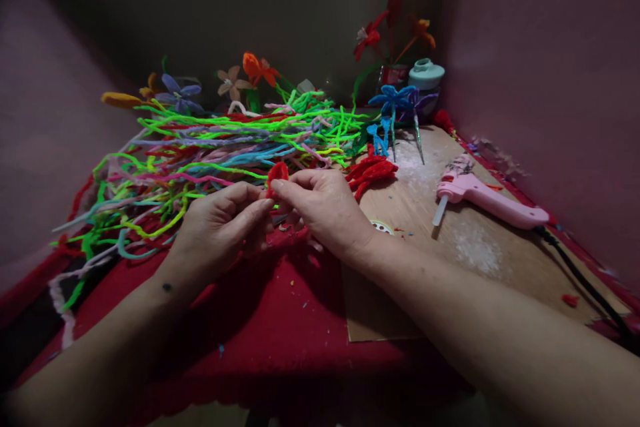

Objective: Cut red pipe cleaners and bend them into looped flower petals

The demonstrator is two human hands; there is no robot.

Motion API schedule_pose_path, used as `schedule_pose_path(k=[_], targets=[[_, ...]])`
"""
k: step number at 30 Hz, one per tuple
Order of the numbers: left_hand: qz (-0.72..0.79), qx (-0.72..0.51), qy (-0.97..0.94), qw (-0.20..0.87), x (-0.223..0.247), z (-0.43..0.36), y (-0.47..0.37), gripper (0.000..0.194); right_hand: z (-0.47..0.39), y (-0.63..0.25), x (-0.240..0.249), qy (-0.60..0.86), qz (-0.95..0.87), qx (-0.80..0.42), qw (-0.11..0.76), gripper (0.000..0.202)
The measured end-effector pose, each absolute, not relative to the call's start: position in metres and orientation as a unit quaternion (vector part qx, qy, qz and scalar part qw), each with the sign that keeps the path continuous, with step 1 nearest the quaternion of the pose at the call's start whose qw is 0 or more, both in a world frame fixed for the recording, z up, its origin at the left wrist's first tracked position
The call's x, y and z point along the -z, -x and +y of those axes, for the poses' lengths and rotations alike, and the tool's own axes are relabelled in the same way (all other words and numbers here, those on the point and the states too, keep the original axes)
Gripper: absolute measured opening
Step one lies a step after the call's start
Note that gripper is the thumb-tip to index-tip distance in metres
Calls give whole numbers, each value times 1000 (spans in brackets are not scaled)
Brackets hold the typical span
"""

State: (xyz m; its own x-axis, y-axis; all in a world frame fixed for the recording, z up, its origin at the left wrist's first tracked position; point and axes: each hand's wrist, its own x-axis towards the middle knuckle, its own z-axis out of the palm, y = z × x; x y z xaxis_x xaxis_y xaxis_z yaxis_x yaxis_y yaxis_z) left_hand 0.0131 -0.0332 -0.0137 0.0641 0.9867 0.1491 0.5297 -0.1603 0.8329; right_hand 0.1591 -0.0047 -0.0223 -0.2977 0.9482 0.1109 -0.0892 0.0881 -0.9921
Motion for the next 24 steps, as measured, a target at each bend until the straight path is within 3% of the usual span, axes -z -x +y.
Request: schedule_pose_path(k=[5,11,24], targets=[[561,-389,-635,363,13,-33,-15,8,-4,-157,24,374,-543,-589,467,24],[539,-402,-598,437,13,-32,-15,16,-3,-156,26,368,-513,-632,450,21],[526,-408,-570,482,16,-33,-18,14,-4,-158,28,410,-556,-591,417,27]])
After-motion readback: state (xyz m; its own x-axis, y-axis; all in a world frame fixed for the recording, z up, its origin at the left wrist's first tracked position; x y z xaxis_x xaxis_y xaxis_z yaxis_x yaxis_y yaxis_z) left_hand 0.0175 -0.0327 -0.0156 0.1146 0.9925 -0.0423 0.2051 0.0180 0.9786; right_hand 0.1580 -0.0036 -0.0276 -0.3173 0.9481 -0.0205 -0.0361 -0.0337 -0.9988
